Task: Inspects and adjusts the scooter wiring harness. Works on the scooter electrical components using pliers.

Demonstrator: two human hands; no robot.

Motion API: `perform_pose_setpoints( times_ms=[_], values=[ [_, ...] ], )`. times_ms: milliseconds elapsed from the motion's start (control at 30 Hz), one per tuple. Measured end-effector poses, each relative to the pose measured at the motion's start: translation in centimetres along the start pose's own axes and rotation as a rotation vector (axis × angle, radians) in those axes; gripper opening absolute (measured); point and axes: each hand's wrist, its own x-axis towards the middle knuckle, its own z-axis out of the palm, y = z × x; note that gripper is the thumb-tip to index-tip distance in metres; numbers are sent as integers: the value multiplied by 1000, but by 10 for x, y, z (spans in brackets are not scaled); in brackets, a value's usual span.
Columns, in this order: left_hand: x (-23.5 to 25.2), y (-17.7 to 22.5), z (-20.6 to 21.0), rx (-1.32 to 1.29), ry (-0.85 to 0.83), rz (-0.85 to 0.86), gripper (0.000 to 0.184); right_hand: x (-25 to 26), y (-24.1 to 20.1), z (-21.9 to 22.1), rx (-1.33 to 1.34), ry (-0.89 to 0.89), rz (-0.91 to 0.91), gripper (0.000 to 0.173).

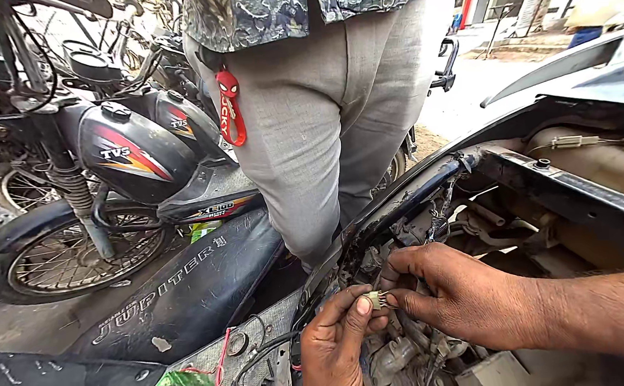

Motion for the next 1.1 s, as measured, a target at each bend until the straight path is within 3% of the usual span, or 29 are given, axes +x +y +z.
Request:
perform_pose_setpoints(
  times_ms=[333,500,733,1100],
  values=[
    [-4,-5,2,34,1,32,23,-4,-7,0,-106,-40,36,14],
    [-6,-2,7,-48,63,-71,24,-5,-11,-1,-148,-36,37,13],
    [-3,5,4,-299,100,-334,27,2,-15,-10,-37,-116,189,16],
    [0,2,0,-307,76,-333,29,3,-15,-14,-7,-85,159,21]
  ],
)
